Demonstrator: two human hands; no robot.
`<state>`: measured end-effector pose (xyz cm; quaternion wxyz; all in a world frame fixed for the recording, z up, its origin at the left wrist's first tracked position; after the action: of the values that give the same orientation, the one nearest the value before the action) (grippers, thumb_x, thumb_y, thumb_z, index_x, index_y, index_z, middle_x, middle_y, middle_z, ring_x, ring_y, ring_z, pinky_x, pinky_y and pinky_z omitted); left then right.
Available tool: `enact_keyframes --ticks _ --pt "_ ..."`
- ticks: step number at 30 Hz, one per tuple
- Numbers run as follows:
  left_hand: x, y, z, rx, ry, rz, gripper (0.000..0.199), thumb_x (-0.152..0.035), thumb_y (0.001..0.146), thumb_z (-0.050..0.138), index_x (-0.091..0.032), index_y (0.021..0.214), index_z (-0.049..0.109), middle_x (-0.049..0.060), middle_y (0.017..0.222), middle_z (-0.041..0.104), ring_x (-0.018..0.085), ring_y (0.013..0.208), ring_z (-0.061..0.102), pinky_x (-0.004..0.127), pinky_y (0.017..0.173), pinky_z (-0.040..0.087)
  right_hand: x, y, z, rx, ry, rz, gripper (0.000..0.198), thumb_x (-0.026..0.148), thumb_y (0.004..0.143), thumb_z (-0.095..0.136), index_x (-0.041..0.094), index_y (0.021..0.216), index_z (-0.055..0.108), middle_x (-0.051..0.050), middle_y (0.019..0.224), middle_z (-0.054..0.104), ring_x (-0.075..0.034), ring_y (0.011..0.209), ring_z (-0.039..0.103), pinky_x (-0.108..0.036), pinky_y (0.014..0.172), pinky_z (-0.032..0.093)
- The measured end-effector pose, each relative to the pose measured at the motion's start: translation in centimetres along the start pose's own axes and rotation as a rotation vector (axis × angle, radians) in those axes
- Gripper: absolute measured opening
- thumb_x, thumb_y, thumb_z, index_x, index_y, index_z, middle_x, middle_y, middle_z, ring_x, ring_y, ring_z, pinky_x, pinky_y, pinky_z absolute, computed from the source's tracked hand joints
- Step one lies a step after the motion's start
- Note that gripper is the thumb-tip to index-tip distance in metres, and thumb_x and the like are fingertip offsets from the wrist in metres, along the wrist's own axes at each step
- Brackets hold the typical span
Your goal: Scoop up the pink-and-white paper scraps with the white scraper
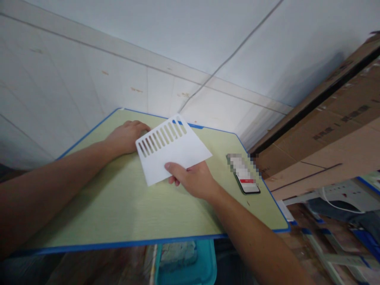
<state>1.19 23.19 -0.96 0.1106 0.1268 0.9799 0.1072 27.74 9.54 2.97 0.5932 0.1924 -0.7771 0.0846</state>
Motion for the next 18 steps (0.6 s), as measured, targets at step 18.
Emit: enact_keyframes --ticks 18 --pt "-1.6 -0.6 -1.4 0.076 0.050 -0.094 0.064 -0.040 0.117 0.048 -0.016 0.166 0.082 0.023 0.177 0.077 0.045 0.168 0.069 0.058 0.139 0.058 -0.6 1.1 -3.6 -0.332 -0.032 -0.045 0.023 0.044 0.076 0.082 0.028 0.068 0.067 -0.001 0.055 0.066 -0.017 0.043 0.055 -0.032 0.042 0.054"
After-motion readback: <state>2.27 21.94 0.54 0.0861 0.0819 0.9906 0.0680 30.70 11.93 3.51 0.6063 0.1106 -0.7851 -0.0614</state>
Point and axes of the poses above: each hand's wrist, its own y-axis towards the middle knuckle, its own z-axis out of the palm, x = y × z, the point moved 4 cm from there along y, towards the middle knuckle
